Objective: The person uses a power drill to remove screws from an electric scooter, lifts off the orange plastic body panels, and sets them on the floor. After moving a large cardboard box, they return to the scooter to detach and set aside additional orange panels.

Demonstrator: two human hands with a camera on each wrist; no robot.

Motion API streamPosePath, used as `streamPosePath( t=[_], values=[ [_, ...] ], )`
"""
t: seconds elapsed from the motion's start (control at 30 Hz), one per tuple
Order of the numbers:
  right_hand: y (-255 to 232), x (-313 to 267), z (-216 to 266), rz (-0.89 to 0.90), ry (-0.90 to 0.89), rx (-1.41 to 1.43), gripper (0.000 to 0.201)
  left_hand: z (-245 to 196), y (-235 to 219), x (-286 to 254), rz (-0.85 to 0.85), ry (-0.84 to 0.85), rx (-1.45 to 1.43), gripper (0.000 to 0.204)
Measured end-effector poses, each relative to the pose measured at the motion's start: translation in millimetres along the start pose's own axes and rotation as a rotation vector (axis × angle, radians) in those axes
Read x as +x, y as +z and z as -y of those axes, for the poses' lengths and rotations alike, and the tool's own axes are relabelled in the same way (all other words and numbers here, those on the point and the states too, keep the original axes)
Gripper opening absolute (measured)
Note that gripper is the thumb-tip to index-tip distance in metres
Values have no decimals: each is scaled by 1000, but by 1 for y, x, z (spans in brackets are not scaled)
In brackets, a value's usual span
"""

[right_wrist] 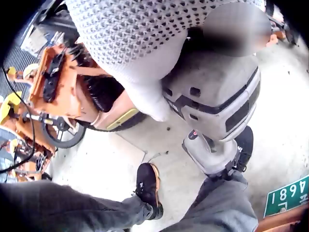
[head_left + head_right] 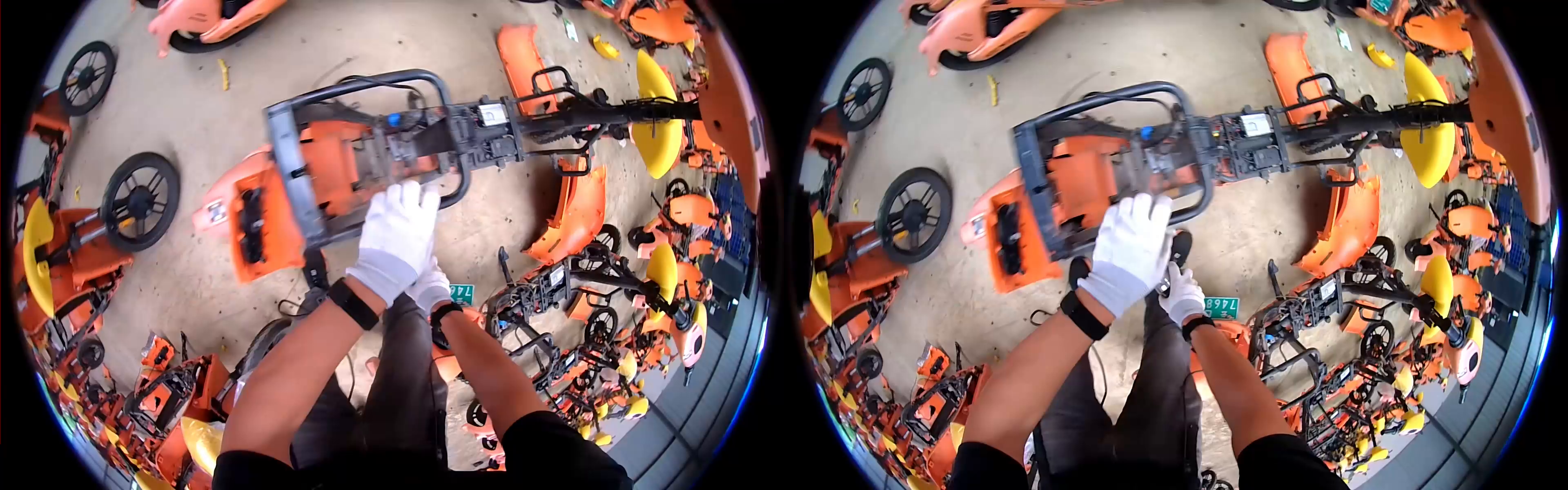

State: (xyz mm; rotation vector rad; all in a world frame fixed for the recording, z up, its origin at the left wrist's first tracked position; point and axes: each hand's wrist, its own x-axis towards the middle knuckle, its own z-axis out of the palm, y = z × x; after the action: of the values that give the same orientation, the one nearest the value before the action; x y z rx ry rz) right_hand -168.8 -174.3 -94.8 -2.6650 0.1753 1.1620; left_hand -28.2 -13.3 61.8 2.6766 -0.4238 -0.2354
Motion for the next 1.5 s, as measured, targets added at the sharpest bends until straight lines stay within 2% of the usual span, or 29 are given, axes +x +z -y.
streamPosePath(
  t=[0.03,0.07,0.1,0.17,0.2,0.23,0.3,0.33,0.47,0.53,0.57,0.63,0.7,0.77,0.8,0.83,0.9,0.93,0.97,1.03,1.07,1.17,1.2,1.37,1.43,1.47,1.5],
  values=[
    [2,-12,10,-17,-37,-55,72,6,-19,-21,-74,30,-47,40],
    [1,-22,20,-42,-68,-35,70,14,-33,-45,-79,8,-97,38],
    [-17,-37,38,25,-78,-64,70,24,-44,-71,-90,-11,-144,36],
    [-27,-62,62,-10,-132,-107,71,56,-47,-131,-29,-78,-181,26],
    [-30,-73,72,-29,-146,-124,69,72,-51,-160,50,-147,-186,25],
    [-37,-84,85,-21,-157,-137,69,89,-52,-189,198,-223,-135,25],
    [-46,-106,105,-20,-195,-162,69,109,-46,-249,299,-351,-136,27],
    [-52,-117,116,-22,-214,-174,69,111,-47,-270,453,-407,-110,27],
    [-99,-172,176,26,-334,-169,69,101,-40,-321,437,-398,-265,40],
    [-123,-196,202,21,-416,-112,69,88,-51,-322,471,-432,-285,53],
    [-136,-209,215,22,-443,-80,69,82,-61,-321,425,-422,-311,65],
    [-162,-229,237,2,-495,-59,71,69,-80,-317,155,-356,-314,77],
    [-186,-251,256,1,-532,36,73,58,-102,-311,60,-467,-341,84],
    [-202,-260,266,-35,-597,59,75,58,-118,-309,-151,-501,-331,85],
    [-214,-266,273,-61,-639,74,75,54,-140,-305,-219,-468,-177,85],
    [-224,-270,279,-92,-678,89,75,52,-156,-299,-228,-469,-159,85],
    [-236,-279,287,-119,-709,145,75,43,-181,-287,-350,-324,-150,84],
    [-242,-281,292,-149,-731,178,76,38,-190,-279,-393,-330,-188,77],
    [-247,-284,298,-180,-753,211,77,37,-192,-274,-406,-326,-177,77],
    [-255,-289,310,-195,-751,241,77,46,-191,-262,-549,-324,-174,71],
    [-256,-290,316,-192,-733,264,77,51,-192,-259,-600,-333,-159,60],
    [-253,-291,333,-202,-714,297,74,74,-190,-260,-580,-357,-218,50],
    [-251,-289,340,-207,-717,311,75,78,-201,-259,-602,-346,-218,38],
    [-244,-268,393,-179,-707,373,82,144,-235,-265,-481,-314,-294,33],
    [-248,-261,417,-12,-753,587,90,188,-255,-270,-445,-292,-371,38],
    [-245,-249,426,211,-787,790,92,214,-256,-271,-429,-302,-380,42],
    [-241,-241,436,253,-775,832,92,238,-265,-275,-419,-287,-381,42]
  ],
)
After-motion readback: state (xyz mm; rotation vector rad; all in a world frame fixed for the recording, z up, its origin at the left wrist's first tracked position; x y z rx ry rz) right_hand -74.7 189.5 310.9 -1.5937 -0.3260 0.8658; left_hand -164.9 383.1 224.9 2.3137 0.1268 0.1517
